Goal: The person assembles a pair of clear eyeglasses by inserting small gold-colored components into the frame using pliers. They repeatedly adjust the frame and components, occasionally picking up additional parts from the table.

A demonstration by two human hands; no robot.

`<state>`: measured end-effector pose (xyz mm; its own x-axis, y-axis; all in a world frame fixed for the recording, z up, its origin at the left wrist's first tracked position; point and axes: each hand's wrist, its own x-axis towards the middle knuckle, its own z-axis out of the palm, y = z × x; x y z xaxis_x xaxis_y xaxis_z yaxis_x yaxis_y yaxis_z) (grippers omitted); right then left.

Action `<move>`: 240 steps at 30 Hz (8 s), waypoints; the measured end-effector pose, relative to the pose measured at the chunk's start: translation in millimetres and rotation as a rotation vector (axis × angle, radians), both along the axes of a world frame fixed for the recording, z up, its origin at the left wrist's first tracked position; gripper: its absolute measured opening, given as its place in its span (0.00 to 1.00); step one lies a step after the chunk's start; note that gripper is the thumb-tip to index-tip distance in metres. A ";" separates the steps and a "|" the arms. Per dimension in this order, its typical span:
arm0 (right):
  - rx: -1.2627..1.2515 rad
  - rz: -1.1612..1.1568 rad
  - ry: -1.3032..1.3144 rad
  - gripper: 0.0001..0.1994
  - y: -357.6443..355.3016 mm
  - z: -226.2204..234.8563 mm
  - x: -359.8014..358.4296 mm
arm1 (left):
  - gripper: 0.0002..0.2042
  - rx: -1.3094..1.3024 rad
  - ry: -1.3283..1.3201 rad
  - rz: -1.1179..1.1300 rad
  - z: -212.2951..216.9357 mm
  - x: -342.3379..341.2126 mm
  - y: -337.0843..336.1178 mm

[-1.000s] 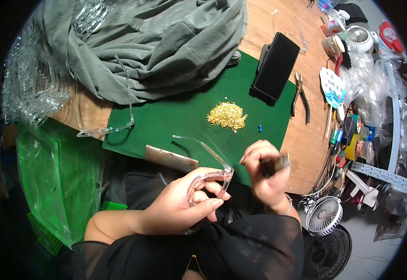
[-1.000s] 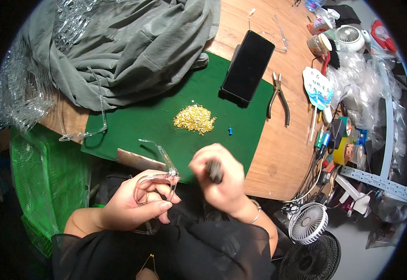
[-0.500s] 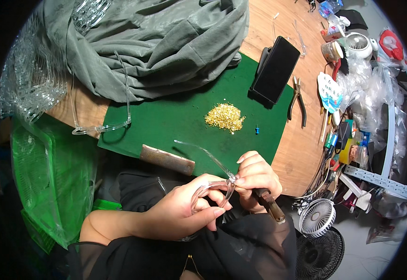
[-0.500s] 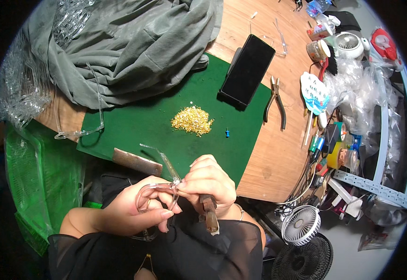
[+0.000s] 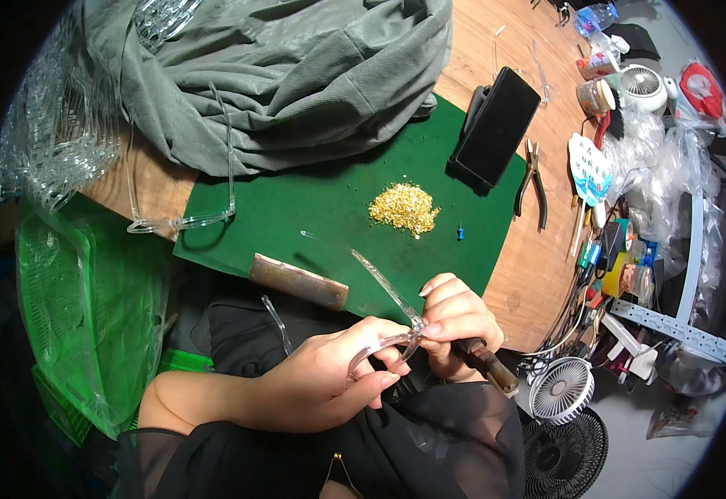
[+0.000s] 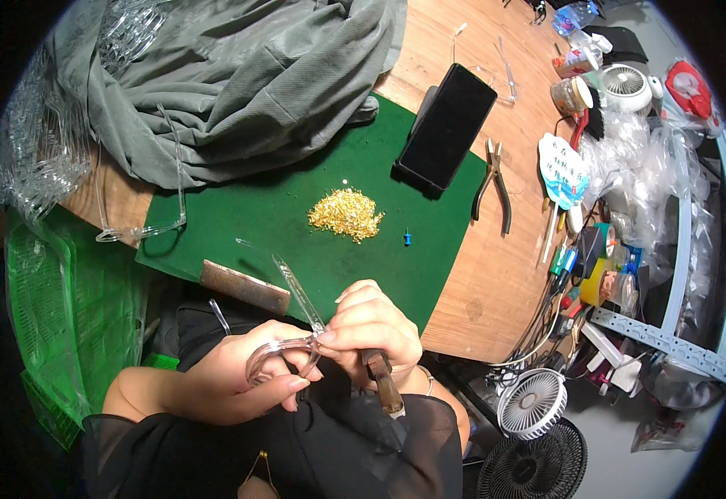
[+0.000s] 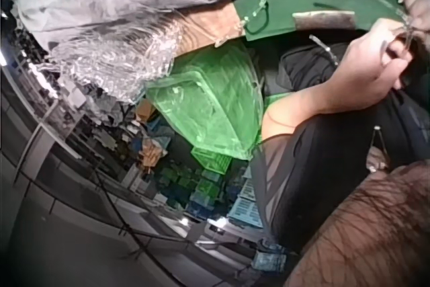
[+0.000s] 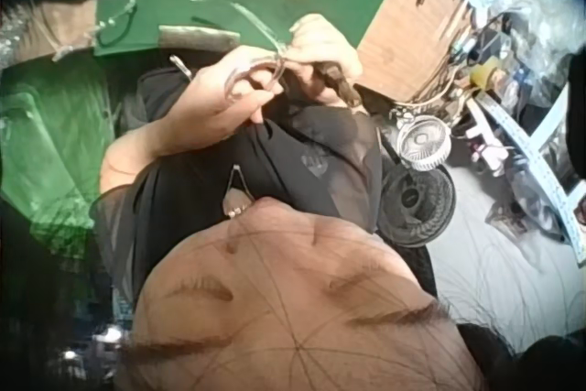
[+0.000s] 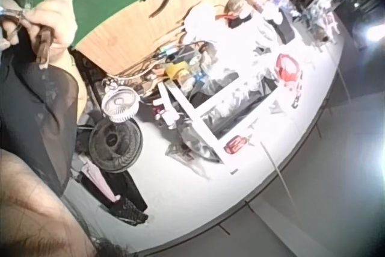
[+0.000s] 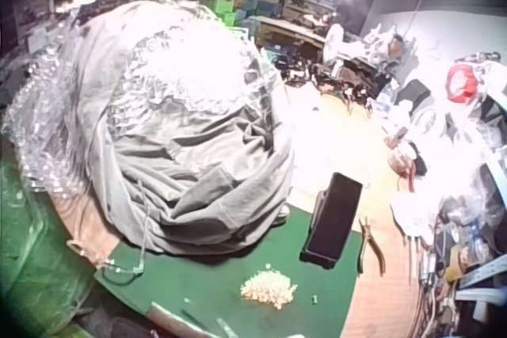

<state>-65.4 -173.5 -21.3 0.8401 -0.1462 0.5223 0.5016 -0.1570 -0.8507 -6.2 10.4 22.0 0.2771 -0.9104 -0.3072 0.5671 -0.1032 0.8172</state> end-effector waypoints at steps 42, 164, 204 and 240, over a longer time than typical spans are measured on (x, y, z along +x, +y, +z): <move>-0.004 0.559 1.346 0.17 -21.1 63.4 -22.8 | 0.14 0.123 0.112 0.035 -0.5 -5.8 -2.4; -0.098 0.145 0.031 0.08 0.6 10.5 10.5 | 0.24 -0.077 -0.731 0.351 -17.8 6.5 -1.9; -0.089 0.529 1.194 0.13 -23.5 48.3 -25.2 | 0.25 -0.127 -0.658 0.262 -18.0 10.3 1.9; -0.692 0.050 0.813 0.09 -40.2 8.3 -3.6 | 0.24 0.003 -0.564 0.224 -12.9 15.0 4.2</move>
<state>-69.0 -213.7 -13.1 0.9704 0.0120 -0.2411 -0.1566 -0.7287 -0.6666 8.8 14.6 9.1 0.5826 -0.8105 -0.0599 0.0543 -0.0347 0.9979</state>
